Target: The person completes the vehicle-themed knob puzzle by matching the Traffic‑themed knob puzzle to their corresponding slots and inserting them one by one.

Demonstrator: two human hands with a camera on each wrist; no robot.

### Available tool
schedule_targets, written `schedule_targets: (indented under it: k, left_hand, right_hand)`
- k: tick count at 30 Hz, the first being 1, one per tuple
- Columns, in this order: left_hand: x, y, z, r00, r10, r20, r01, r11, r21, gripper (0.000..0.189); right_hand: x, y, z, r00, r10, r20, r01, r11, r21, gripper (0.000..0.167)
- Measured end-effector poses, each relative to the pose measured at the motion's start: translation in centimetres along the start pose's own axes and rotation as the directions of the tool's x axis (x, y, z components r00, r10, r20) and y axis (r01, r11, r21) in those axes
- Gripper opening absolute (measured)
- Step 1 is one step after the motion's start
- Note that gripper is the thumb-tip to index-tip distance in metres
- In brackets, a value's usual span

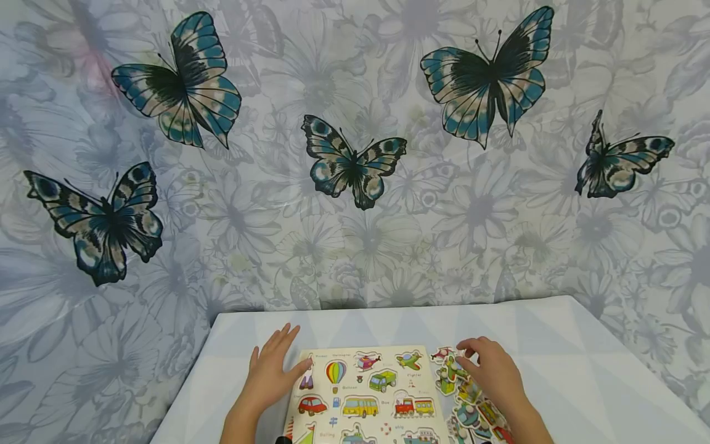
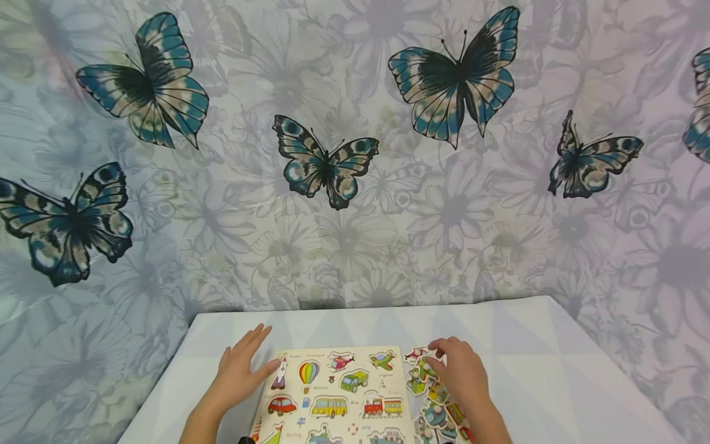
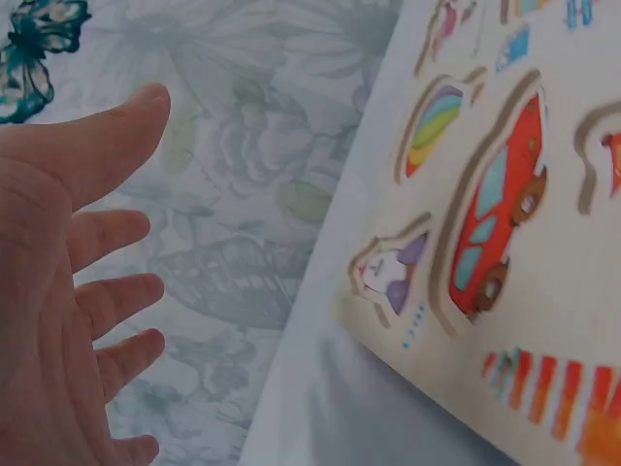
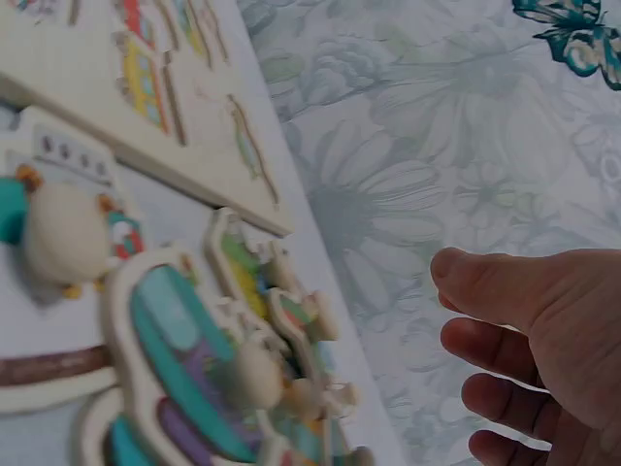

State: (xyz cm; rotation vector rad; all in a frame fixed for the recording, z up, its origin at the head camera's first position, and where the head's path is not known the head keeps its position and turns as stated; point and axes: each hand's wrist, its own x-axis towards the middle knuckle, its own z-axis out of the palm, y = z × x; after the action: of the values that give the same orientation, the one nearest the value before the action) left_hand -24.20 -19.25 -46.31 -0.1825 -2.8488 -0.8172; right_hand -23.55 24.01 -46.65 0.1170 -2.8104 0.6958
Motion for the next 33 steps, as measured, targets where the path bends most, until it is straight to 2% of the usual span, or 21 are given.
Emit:
schedule_targets:
  k: [8, 13, 18, 23, 33]
  left_hand:
    - [0.2, -1.5, 1.5, 0.997, -0.059, 0.042, 0.058, 0.998, 0.006, 0.076]
    - [0.3, -2.2, 2.4, 0.99, -0.095, 0.1, 0.096, 0.995, -0.01, 0.074]
    - [0.2, -2.6, 3.2, 0.982, -0.111, 0.151, 0.121, 0.991, -0.058, 0.073]
    - [0.2, -3.1, 4.0, 0.975, -0.112, 0.191, 0.122, 0.992, -0.043, 0.08]
    - [0.2, -3.7, 4.5, 0.968, -0.12, 0.219, 0.147, 0.983, -0.112, 0.084]
  right_hand:
    - [0.0, 1.0, 2.3, 0.995, 0.082, 0.057, -0.087, 0.993, 0.082, 0.018]
    - [0.1, 1.0, 3.4, 0.995, 0.086, 0.042, -0.088, 0.995, 0.053, 0.014]
    - [0.0, 1.0, 3.4, 0.993, 0.103, 0.052, -0.104, 0.994, 0.017, 0.012]
    - [0.0, 0.9, 3.3, 0.992, 0.112, 0.061, -0.112, 0.994, 0.01, 0.01]
    - [0.1, 1.1, 3.8, 0.994, 0.097, 0.054, -0.097, 0.995, -0.008, 0.009]
